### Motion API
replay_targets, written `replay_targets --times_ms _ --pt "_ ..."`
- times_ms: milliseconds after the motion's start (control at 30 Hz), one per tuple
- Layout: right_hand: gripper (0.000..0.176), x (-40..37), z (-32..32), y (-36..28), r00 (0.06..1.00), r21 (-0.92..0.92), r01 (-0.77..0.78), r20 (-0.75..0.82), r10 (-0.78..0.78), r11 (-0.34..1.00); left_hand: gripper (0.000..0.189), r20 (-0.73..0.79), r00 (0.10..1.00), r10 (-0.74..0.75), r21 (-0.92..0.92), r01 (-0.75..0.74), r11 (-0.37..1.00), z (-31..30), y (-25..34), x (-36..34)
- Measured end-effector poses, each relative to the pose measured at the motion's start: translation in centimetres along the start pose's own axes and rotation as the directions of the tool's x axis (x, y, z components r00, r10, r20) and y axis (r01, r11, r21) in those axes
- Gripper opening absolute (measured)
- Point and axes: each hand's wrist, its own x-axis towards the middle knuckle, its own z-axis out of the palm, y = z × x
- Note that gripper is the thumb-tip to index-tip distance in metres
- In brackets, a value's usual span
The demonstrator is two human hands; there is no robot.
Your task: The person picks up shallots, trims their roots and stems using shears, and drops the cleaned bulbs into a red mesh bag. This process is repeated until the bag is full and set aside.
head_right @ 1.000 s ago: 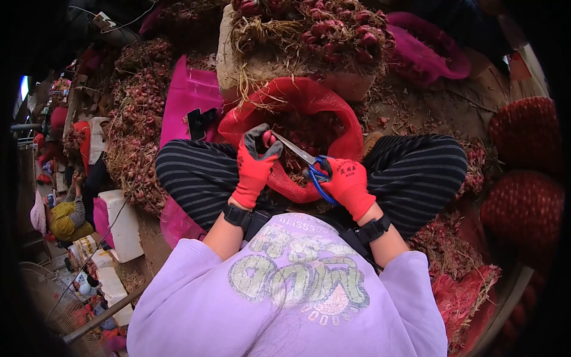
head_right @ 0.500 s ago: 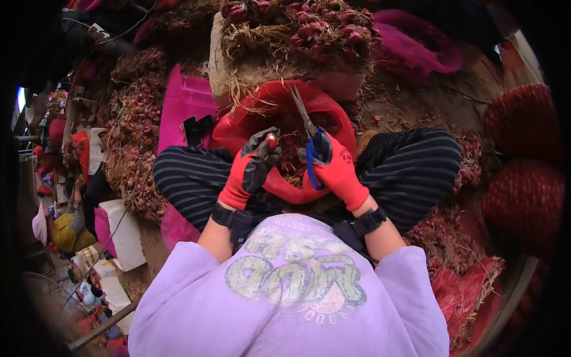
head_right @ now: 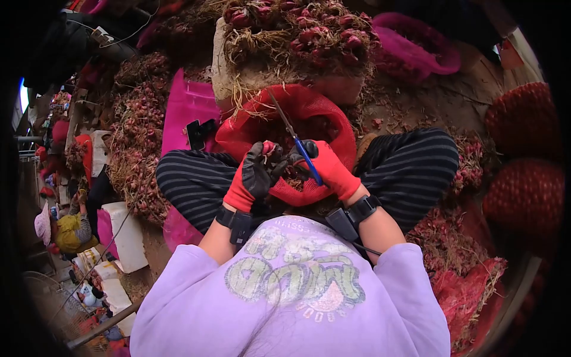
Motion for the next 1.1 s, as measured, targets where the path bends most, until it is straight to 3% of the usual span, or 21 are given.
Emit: replay_targets --times_ms 33,67,133,167,233,300,333,400,433,533,633,733,767,833,867,900,933,967,1033,1067,1100 --pt "0.031 -0.2 0.0 -0.2 0.996 -0.186 -0.02 -0.085 0.004 0.982 0.02 0.081 0.995 -0.066 -0.038 0.069 0.997 0.6 0.7 0.0" --pt "0.034 -0.4 0.1 -0.4 0.986 -0.364 -0.053 -0.166 -0.009 0.93 0.02 0.11 0.994 -0.02 -0.002 0.02 1.0 0.7 0.6 0.0" --pt "0.04 -0.1 0.5 0.8 0.946 -0.479 0.013 -0.279 -0.167 0.877 0.02 0.172 0.983 0.069 0.07 -0.082 0.994 0.9 0.5 0.1" --pt "0.043 0.0 0.5 1.2 0.911 -0.536 0.036 -0.329 -0.249 0.843 0.021 0.114 0.991 0.074 0.144 -0.09 0.985 0.8 0.3 0.2" --pt "0.046 0.1 0.9 0.7 0.945 -0.215 0.098 -0.287 -0.159 0.972 0.023 -0.009 0.996 0.092 0.288 -0.085 0.954 -0.3 -0.5 0.3" --pt "0.043 0.2 1.9 -0.5 0.951 0.018 0.173 -0.262 -0.162 0.985 0.026 0.08 0.997 -0.017 0.205 0.0 0.979 -0.8 -0.6 0.9" --pt "0.041 0.4 2.4 -0.5 0.956 -0.021 0.154 -0.249 -0.155 0.988 0.028 0.128 0.99 -0.066 0.167 0.044 0.985 -0.6 -0.5 1.0" --pt "0.038 0.8 3.0 -0.4 0.964 -0.099 0.122 -0.224 -0.141 0.988 0.027 0.007 0.998 0.06 0.53 -0.054 0.846 0.1 -1.2 0.7" --pt "0.033 0.5 2.7 -1.9 0.978 -0.139 0.005 -0.205 -0.034 0.99 0.027 -0.033 0.99 0.138 0.688 -0.077 0.721 0.6 -1.3 0.5" --pt "0.024 0.3 2.5 -0.1 0.99 0.265 0.099 -0.123 -0.069 0.959 0.027 -0.075 0.995 0.066 0.212 -0.048 0.976 0.7 -0.8 0.4" --pt "0.021 -0.2 1.6 0.3 0.999 0.264 0.021 -0.045 -0.009 0.964 0.028 0.091 0.982 0.168 -0.049 -0.164 0.985 -4.0 0.1 2.1" --pt "0.03 -0.1 1.4 1.2 0.962 0.018 -0.089 -0.257 0.09 0.996 0.027 -0.091 0.939 0.332 0.073 -0.327 0.942 1.8 3.1 -1.0" --pt "0.031 -0.3 0.8 0.4 0.946 -0.27 -0.017 -0.316 -0.072 0.963 0.026 -0.02 0.86 0.509 0.242 -0.49 0.837 5.0 7.0 -4.9" --pt "0.033 -1.2 -0.2 -1.5 0.874 -0.753 0.057 -0.28 -0.397 0.656 0.03 0.113 0.729 0.676 0.378 -0.66 0.649 4.6 12.0 -9.8" --pt "0.034 -1.2 -0.5 -1.3 0.891 -0.733 0.058 -0.269 -0.366 0.678 0.029 0.091 0.631 0.77 0.541 -0.681 0.494 2.8 14.0 -12.3" --pt "0.036 -1.0 -0.8 -0.9 0.908 -0.711 0.062 -0.252 -0.336 0.701 0.029 0.092 0.516 0.851 0.688 -0.651 0.321 0.8 15.8 -14.7" --pt "0.037 -0.9 -1.0 -0.6 0.925 -0.687 0.066 -0.23 -0.303 0.724 0.027 0.071 0.485 0.872 0.907 -0.395 0.146 -1.1 17.1 -16.8" --pt "0.036 -0.9 -0.9 -0.5 0.932 -0.708 0.041 -0.228 -0.283 0.705 0.024 0.053 0.446 0.894 0.997 -0.068 -0.025 -3.4 17.8 -18.9" --pt "0.037 -0.5 -1.0 -0.6 0.904 -0.731 0.099 -0.218 -0.368 0.676 0.022 -0.281 0.516 0.809 0.959 0.131 0.25 -11.0 17.4 -23.1" --pt "0.037 -0.4 -0.8 -0.8 0.894 -0.734 0.139 -0.195 -0.402 0.665 0.022 -0.297 0.567 0.768 0.954 0.211 0.212 -16.4 16.2 -25.5" --pt "0.038 -0.4 -0.7 -1.8 0.928 -0.712 0.107 -0.18 -0.328 0.694 0.024 -0.498 0.556 0.666 0.866 0.361 0.346 -18.4 14.5 -27.3"
